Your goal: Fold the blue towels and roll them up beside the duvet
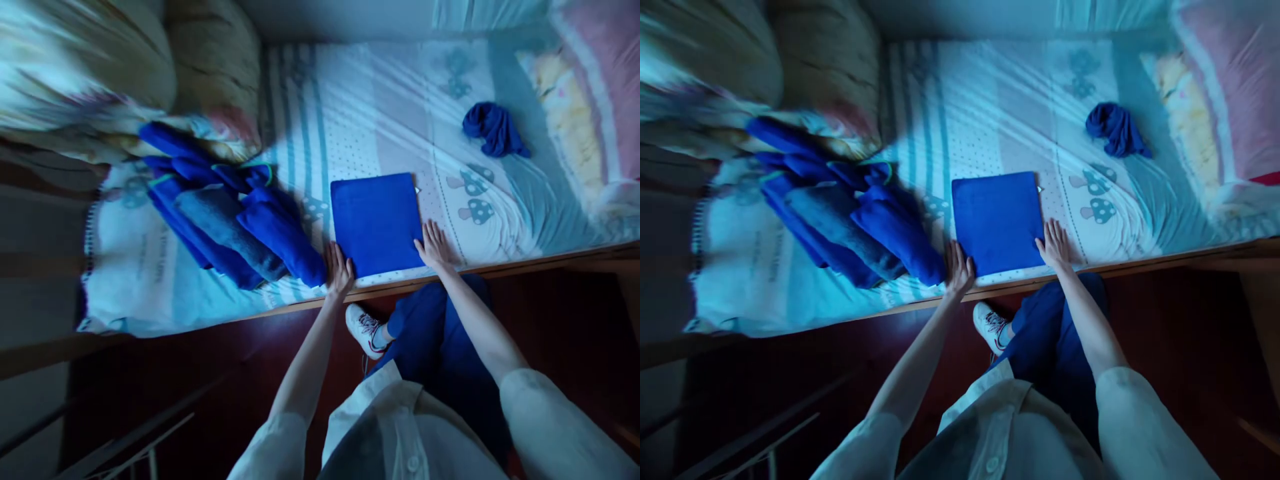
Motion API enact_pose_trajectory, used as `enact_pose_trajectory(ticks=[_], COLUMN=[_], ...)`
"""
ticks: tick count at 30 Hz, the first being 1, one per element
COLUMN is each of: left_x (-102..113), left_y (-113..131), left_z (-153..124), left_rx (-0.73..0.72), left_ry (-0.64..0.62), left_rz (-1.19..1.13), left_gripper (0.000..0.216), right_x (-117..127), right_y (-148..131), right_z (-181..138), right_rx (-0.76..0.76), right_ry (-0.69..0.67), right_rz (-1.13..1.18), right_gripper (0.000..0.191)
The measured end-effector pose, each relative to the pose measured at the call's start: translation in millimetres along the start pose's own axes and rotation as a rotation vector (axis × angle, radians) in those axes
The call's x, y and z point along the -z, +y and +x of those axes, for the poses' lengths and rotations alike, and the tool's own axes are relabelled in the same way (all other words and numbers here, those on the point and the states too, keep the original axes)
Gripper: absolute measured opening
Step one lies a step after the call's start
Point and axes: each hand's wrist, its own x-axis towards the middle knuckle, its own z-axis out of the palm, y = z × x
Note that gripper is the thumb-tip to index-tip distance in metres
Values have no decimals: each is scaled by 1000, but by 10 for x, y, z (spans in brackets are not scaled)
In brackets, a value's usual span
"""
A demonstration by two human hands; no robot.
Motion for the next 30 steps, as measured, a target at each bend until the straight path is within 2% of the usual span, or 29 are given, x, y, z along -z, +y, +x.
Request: enact_pose_trajectory(ticks=[6,11,14,18,21,23,25,30], left_x=[-109,-209,-115,125,215,207,168,58], left_y=[-199,-368,-375,-206,-26,71,127,113], left_z=[-518,-906,-993,-823,-586,-448,-345,-199], left_rx=[-71,-90,-44,142,366,526,622,710], left_ry=[50,25,-31,-130,-178,-172,-147,-48], left_rz=[121,116,3,-171,-342,-464,-536,-602], left_gripper=[65,69,69,55,56,58,56,41], right_x=[-160,-199,-170,-117,-109,-115,-125,-176], right_y=[47,30,18,4,-2,0,12,86], right_z=[-431,-527,-507,-431,-391,-377,-367,-331], right_rx=[-84,-220,-332,-397,-397,-420,-460,-571], right_ry=[-6,140,187,164,146,133,116,70], right_rz=[33,122,237,308,316,319,322,339], right_gripper=[61,49,35,23,20,18,18,17])
